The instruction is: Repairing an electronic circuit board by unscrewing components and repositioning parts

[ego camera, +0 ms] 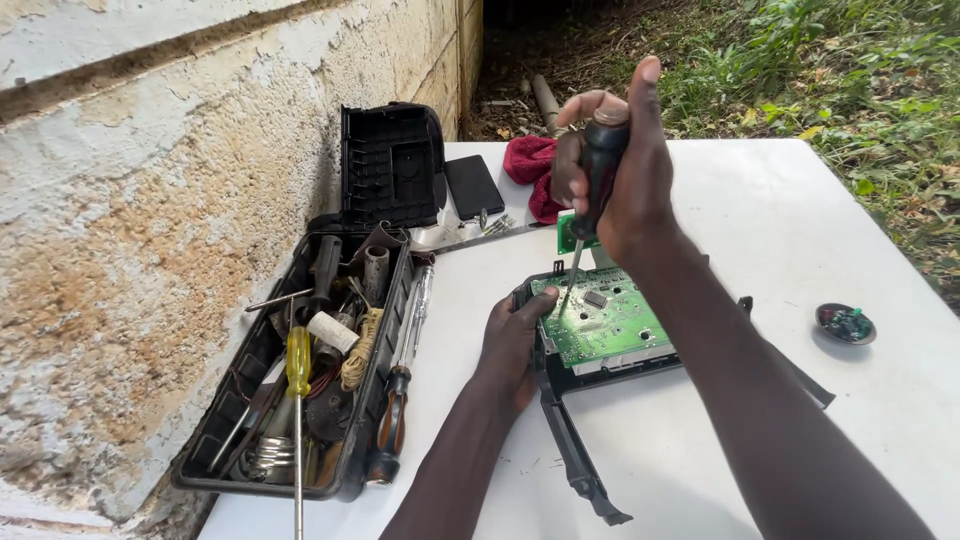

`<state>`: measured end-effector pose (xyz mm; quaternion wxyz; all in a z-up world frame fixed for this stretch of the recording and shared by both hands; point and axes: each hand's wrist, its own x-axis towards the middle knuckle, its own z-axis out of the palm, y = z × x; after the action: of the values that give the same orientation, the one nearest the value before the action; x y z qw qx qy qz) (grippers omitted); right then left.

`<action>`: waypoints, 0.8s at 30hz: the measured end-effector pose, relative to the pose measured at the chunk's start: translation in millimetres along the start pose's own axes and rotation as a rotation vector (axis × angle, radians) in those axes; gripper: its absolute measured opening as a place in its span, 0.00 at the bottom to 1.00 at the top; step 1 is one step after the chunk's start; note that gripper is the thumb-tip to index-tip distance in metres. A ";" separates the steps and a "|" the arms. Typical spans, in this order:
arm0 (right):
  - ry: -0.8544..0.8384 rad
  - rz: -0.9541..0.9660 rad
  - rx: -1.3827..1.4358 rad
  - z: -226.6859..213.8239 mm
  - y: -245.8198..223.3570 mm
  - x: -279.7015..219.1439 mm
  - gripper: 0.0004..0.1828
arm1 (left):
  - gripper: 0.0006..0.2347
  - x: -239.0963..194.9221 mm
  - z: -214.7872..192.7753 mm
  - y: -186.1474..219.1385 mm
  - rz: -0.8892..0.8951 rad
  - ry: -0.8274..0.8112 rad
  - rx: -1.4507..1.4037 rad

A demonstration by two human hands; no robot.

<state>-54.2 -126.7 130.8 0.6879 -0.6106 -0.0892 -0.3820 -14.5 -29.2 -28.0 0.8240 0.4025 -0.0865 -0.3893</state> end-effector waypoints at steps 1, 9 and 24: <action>0.035 -0.070 -0.043 6.5 -1.9 -5.3 0.33 | 0.08 -0.9 0.4 0.2 0.006 -0.007 -0.008; 0.112 -0.232 -0.035 6.2 3.6 -1.4 0.22 | 0.07 -6.0 2.9 4.4 -0.001 -0.020 -0.019; 0.139 -0.055 -0.421 -9.6 -52.7 -10.1 0.06 | 0.07 -11.2 6.4 8.9 0.004 0.006 0.010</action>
<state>-98.0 -129.3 163.2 0.5393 -0.7102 0.0234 -0.4519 -20.0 -21.7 -15.3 0.8232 0.4075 -0.0866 -0.3858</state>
